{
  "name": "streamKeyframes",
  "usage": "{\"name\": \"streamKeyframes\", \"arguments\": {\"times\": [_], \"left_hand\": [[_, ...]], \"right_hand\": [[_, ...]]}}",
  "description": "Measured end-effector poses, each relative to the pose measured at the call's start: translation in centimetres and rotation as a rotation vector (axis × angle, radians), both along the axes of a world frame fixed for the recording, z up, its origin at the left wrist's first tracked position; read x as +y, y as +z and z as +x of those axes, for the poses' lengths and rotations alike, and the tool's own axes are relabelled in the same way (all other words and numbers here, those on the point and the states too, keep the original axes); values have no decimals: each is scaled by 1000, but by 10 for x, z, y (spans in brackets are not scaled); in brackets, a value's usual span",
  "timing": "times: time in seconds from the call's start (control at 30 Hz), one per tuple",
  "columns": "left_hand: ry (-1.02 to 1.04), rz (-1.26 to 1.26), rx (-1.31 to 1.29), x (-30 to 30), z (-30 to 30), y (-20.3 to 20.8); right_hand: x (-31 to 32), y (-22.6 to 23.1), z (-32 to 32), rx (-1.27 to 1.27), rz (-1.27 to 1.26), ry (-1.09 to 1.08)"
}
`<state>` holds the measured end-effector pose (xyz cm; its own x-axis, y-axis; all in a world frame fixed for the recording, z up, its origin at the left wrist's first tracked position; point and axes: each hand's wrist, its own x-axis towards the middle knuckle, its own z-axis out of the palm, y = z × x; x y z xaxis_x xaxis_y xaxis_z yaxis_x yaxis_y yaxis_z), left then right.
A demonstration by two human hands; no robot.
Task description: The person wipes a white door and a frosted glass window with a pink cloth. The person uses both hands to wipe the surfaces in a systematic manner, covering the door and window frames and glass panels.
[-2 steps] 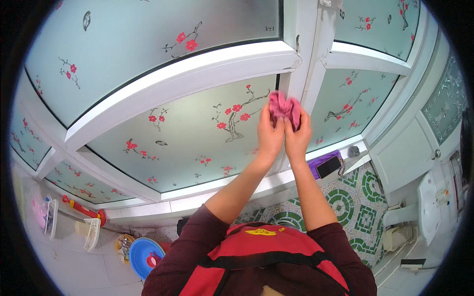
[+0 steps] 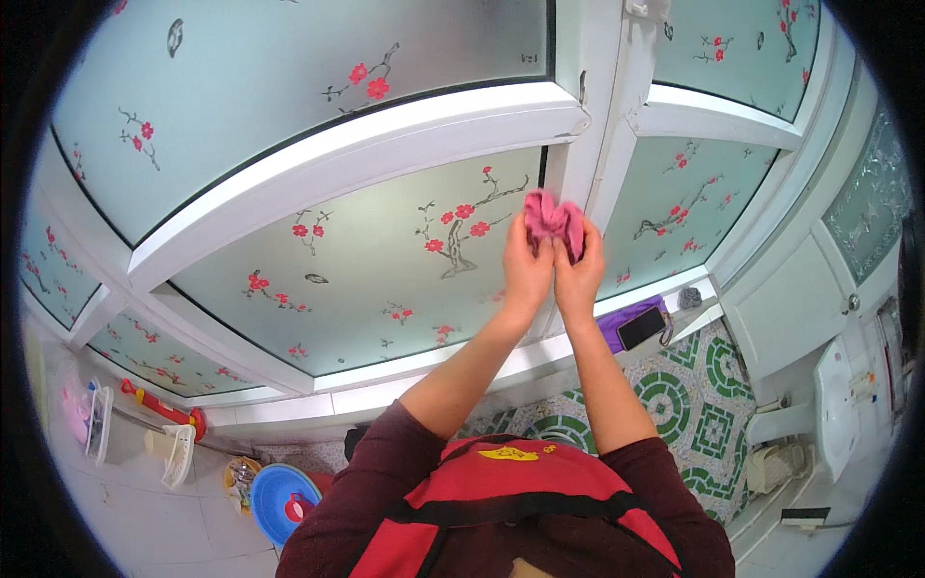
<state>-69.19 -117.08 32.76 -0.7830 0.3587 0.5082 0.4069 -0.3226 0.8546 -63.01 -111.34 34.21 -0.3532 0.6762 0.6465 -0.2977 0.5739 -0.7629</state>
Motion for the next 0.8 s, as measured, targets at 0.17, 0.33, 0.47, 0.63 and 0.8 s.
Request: {"name": "streamKeyframes", "arguments": {"times": [0.17, 0.33, 0.47, 0.63, 0.8], "left_hand": [[-121, 61, -131, -3, 4, 17], [-128, 262, 165, -29, 30, 113], [62, 251, 261, -60, 21, 130], [179, 248, 205, -95, -7, 97], [231, 335, 118, -138, -20, 91]], "right_hand": [[4, 14, -2, 65, -32, 41], [-7, 108, 10, 343, 275, -15], [-11, 134, -3, 213, 623, -231], [-37, 139, -47, 186, 861, -280], [-82, 158, -72, 192, 1010, -148]]}}
